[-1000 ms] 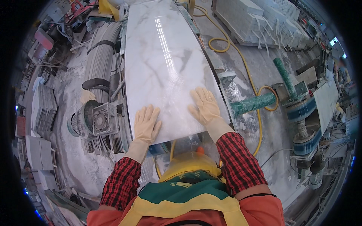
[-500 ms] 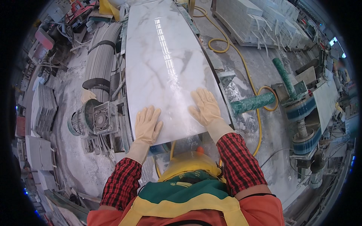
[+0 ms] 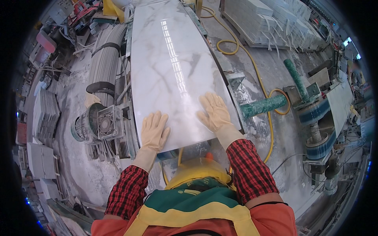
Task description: The person guides large white stone slabs through a conveyor-fed polishing machine, using both hands to steady and align each slab as it moves. After polishing, the person lifts and stacks the finished slabs onto a nearby pile.
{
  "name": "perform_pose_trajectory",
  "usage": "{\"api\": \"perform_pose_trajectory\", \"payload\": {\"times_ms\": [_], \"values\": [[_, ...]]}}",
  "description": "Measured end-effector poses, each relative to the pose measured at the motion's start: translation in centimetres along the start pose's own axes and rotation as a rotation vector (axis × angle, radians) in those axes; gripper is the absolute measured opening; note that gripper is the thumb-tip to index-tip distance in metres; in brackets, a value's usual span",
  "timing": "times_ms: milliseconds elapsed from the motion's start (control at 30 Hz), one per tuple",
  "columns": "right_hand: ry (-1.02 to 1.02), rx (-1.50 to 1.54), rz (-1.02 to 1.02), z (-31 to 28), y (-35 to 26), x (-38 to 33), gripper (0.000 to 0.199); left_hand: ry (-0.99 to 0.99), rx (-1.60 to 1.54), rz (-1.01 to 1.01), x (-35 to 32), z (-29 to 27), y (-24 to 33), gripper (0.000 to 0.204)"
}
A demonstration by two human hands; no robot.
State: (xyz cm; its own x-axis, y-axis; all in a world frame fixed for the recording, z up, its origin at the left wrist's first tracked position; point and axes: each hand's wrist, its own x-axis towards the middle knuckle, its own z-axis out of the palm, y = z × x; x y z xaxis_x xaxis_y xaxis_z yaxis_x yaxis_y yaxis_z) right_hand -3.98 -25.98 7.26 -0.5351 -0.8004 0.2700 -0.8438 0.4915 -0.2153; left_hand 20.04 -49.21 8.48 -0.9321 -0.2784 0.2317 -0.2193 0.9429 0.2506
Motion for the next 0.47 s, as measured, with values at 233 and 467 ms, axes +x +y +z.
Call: {"api": "perform_pose_trajectory", "payload": {"times_ms": [233,467], "values": [[0.043,0.024,-0.018,-0.02,-0.14,-0.45,0.069,0.015,-0.004,0.001,-0.43,-0.09,0.36,0.060],[0.034,-0.007,-0.020,-0.19,-0.32,-0.77,0.069,-0.026,-0.013,-0.020,-0.61,-0.78,0.98,0.061]]}}
